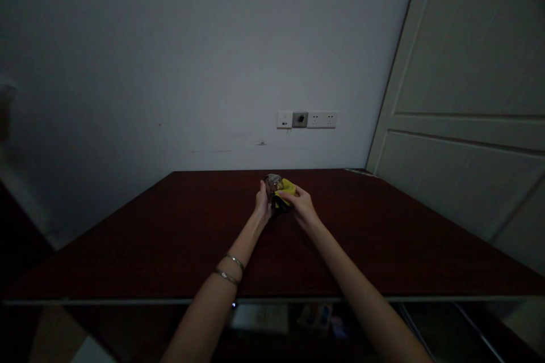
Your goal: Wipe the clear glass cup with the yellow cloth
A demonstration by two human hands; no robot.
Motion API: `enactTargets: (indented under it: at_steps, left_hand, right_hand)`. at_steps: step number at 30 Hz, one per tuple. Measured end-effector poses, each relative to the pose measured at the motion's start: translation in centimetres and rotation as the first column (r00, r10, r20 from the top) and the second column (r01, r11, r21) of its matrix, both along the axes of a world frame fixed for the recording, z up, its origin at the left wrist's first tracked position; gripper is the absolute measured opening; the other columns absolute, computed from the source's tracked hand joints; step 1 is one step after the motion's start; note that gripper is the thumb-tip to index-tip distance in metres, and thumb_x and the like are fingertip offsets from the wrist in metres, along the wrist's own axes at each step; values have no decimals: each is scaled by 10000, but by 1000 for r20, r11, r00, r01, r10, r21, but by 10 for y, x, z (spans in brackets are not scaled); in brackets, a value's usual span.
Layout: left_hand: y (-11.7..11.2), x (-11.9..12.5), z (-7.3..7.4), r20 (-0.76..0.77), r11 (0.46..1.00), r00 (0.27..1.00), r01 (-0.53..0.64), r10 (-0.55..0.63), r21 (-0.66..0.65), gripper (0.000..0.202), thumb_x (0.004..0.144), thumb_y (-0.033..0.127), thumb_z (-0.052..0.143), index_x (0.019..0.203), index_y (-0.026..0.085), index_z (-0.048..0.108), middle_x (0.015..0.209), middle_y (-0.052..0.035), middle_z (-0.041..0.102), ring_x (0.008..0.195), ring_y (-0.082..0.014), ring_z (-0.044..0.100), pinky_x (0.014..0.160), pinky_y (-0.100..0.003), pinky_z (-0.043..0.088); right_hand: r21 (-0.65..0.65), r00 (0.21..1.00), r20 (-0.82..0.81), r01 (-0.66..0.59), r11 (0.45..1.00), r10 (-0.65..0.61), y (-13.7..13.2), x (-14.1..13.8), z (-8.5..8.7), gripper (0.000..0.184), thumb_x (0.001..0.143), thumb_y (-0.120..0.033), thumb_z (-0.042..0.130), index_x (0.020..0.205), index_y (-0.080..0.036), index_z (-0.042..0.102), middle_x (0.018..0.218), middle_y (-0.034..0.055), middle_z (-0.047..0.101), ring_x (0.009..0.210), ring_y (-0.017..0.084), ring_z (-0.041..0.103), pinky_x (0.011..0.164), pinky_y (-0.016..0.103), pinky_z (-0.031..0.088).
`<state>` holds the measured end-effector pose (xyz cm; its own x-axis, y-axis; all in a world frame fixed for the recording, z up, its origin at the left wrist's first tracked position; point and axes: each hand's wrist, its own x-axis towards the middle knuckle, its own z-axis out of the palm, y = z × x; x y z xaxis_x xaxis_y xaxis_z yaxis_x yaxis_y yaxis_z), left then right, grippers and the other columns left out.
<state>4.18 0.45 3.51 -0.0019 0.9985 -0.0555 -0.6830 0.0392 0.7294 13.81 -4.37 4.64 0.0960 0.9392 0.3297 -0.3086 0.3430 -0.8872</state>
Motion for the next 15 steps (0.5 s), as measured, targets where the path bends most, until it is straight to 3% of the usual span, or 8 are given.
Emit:
enactTargets:
  at_steps: [4, 7, 12, 15]
  left_hand:
    - [-4, -2, 3, 139, 997, 988, 72, -69, -16, 406, 863, 426, 339, 903, 106, 585, 680, -60, 612, 583, -136, 572, 662, -322, 488]
    - [-6, -7, 2, 130, 991, 986, 110, -100, -71, 415, 862, 421, 314, 940, 107, 574, 651, -52, 595, 525, -130, 536, 616, -343, 487]
    - [-7, -12, -5, 41, 985, 988, 151, -148, -87, 471, 847, 421, 286, 852, 75, 606, 567, -58, 566, 447, -122, 499, 464, -258, 429]
    - [-7, -14, -7, 31, 978, 980, 199, -197, -69, 489, 842, 411, 273, 823, 65, 618, 540, -63, 559, 425, -123, 491, 424, -244, 403]
  right_hand:
    - [-55, 996, -81, -37, 998, 32, 10, 25, -5, 232, 594, -286, 632, 775, -141, 613, 762, 61, 664, 684, 196, 624, 660, 331, 528]
    - [-130, 986, -166, -37, 991, 15, 20, 40, -6, 152, 631, -293, 543, 693, -160, 584, 670, 65, 642, 592, 190, 605, 583, 342, 528]
    - [-252, 933, -337, 43, 967, -129, 27, 42, -2, 156, 595, -247, 567, 730, -168, 575, 705, 59, 646, 574, 175, 591, 537, 312, 512]
    - [-134, 955, -242, 142, 981, -171, 28, 36, 3, 266, 593, -270, 603, 839, -170, 589, 811, 48, 657, 664, 177, 609, 597, 295, 510]
